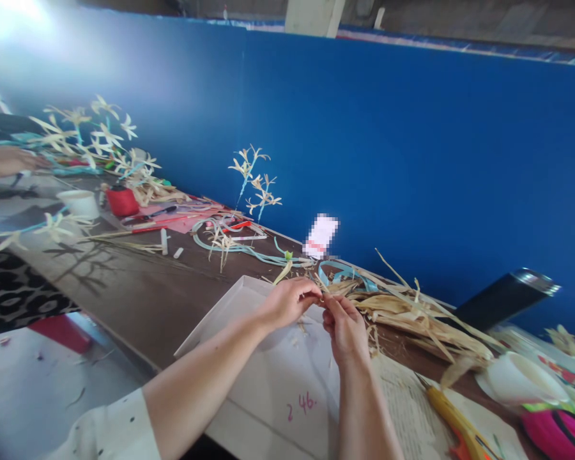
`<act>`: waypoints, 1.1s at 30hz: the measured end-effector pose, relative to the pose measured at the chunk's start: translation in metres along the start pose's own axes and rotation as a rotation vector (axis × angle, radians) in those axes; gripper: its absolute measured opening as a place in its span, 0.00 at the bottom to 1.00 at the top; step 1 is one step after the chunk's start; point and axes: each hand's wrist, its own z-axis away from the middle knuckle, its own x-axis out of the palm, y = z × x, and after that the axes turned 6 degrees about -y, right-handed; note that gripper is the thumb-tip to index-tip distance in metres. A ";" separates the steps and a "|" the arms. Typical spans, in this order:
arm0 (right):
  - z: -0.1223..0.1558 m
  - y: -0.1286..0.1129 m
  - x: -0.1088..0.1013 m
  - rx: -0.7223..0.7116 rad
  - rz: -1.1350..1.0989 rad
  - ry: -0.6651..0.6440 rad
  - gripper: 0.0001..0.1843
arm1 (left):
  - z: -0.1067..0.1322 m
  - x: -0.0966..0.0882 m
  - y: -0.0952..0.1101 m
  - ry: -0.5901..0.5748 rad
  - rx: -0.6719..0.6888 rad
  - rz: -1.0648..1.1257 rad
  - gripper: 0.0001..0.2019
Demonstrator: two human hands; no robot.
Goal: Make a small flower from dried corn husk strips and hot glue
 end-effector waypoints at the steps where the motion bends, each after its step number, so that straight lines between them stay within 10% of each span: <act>1: 0.000 0.000 0.000 0.002 -0.010 -0.002 0.14 | 0.000 -0.001 0.000 -0.001 0.001 -0.004 0.07; 33: -0.005 0.010 -0.003 -0.215 0.515 -0.027 0.24 | -0.001 -0.001 0.002 0.003 -0.368 0.038 0.07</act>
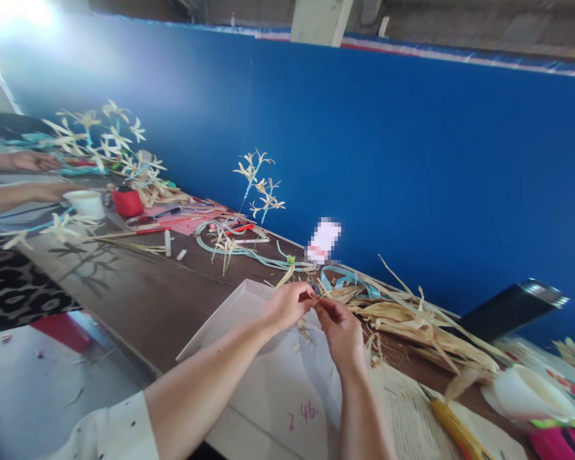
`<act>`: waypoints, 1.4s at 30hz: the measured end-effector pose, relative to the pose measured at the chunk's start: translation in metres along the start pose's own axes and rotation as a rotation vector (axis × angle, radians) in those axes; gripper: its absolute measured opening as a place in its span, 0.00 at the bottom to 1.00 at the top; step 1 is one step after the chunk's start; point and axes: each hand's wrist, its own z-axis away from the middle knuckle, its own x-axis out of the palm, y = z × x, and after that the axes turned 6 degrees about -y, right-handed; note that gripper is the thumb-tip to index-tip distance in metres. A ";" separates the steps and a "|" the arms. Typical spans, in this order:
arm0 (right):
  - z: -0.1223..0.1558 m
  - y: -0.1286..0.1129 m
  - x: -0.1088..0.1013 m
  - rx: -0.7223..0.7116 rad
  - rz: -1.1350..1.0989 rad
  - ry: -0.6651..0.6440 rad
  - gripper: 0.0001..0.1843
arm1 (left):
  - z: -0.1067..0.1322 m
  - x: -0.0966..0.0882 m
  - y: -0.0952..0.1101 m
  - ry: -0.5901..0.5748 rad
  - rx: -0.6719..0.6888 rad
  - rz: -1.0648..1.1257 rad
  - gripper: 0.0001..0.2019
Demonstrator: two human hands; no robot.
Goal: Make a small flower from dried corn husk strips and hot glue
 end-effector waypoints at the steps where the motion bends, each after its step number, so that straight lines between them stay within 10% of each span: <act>1: 0.000 0.000 0.000 -0.006 0.004 0.000 0.24 | 0.000 0.000 0.000 -0.002 -0.003 -0.001 0.07; 13: -0.001 0.001 0.002 -0.056 0.043 0.028 0.24 | 0.000 0.005 -0.002 0.023 0.010 -0.075 0.07; 23: 0.006 -0.004 0.005 -0.218 0.540 0.156 0.20 | -0.001 0.007 -0.005 -0.004 0.033 -0.116 0.07; 42: 0.007 -0.006 0.003 -0.248 0.579 0.203 0.23 | -0.001 0.005 -0.004 -0.029 0.116 -0.151 0.06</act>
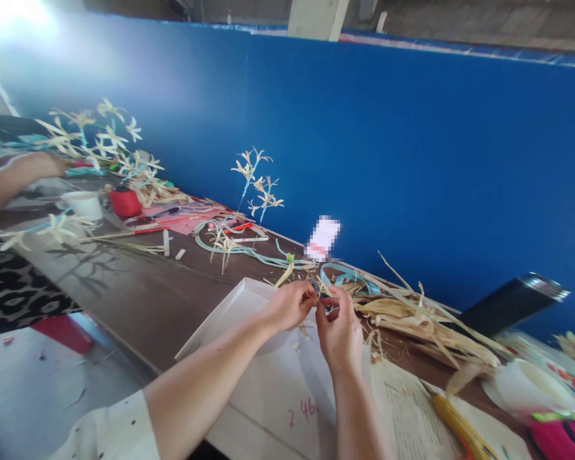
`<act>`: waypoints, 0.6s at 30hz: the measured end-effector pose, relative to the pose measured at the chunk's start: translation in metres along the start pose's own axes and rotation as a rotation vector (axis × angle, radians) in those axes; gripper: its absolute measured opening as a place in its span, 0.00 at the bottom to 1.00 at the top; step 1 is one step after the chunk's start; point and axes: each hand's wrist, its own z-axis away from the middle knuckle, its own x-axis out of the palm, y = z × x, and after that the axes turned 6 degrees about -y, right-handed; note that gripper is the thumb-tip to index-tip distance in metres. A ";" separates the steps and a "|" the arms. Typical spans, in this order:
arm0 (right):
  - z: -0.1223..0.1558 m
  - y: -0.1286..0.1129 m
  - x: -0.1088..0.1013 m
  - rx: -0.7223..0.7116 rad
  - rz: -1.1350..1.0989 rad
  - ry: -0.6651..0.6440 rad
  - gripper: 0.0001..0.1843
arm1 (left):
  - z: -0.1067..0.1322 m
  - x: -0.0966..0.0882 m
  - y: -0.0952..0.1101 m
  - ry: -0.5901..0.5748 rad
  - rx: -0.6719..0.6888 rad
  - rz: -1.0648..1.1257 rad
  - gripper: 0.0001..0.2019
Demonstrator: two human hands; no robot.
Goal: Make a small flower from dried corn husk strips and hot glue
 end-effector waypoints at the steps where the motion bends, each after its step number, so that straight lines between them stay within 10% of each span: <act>1: 0.000 0.000 0.000 -0.020 0.008 -0.006 0.22 | 0.000 0.000 0.000 -0.004 -0.007 0.000 0.06; 18: -0.003 -0.005 -0.003 0.138 -0.119 -0.082 0.17 | 0.001 -0.006 0.003 0.015 0.002 0.081 0.07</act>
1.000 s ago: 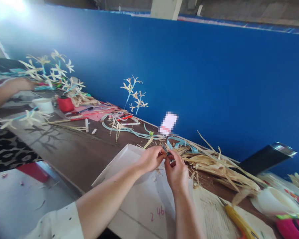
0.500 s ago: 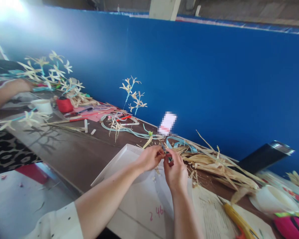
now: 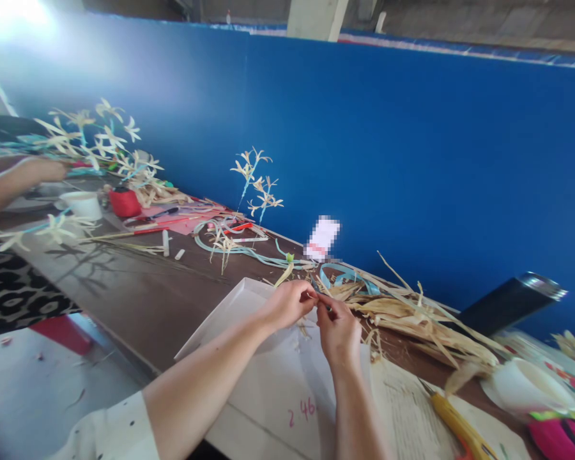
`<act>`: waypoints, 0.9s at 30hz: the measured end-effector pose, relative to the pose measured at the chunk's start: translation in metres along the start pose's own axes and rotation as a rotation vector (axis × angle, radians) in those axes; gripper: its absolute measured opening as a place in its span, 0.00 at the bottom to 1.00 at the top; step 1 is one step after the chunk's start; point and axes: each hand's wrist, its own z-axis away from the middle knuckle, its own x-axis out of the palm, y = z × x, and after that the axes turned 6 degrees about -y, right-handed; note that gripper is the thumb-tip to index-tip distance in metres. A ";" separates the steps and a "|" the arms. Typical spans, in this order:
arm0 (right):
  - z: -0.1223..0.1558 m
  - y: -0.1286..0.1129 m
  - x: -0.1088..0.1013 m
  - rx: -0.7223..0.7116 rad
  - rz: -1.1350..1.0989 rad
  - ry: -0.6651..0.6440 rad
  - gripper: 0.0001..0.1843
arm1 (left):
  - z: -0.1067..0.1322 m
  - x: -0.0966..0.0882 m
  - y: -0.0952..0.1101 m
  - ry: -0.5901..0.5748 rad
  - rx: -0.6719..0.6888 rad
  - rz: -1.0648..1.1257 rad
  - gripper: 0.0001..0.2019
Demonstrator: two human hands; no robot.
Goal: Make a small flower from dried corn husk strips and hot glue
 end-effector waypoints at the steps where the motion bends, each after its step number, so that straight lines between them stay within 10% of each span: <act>1: 0.000 -0.001 0.000 0.029 -0.020 -0.006 0.17 | 0.000 0.000 0.000 -0.004 -0.009 0.010 0.07; 14: -0.003 0.008 0.009 0.150 -0.623 -0.068 0.23 | -0.002 -0.001 0.002 -0.021 -0.130 -0.017 0.08; 27: -0.006 0.011 0.004 0.086 -0.501 -0.140 0.24 | 0.000 -0.002 -0.005 -0.026 -0.087 0.031 0.08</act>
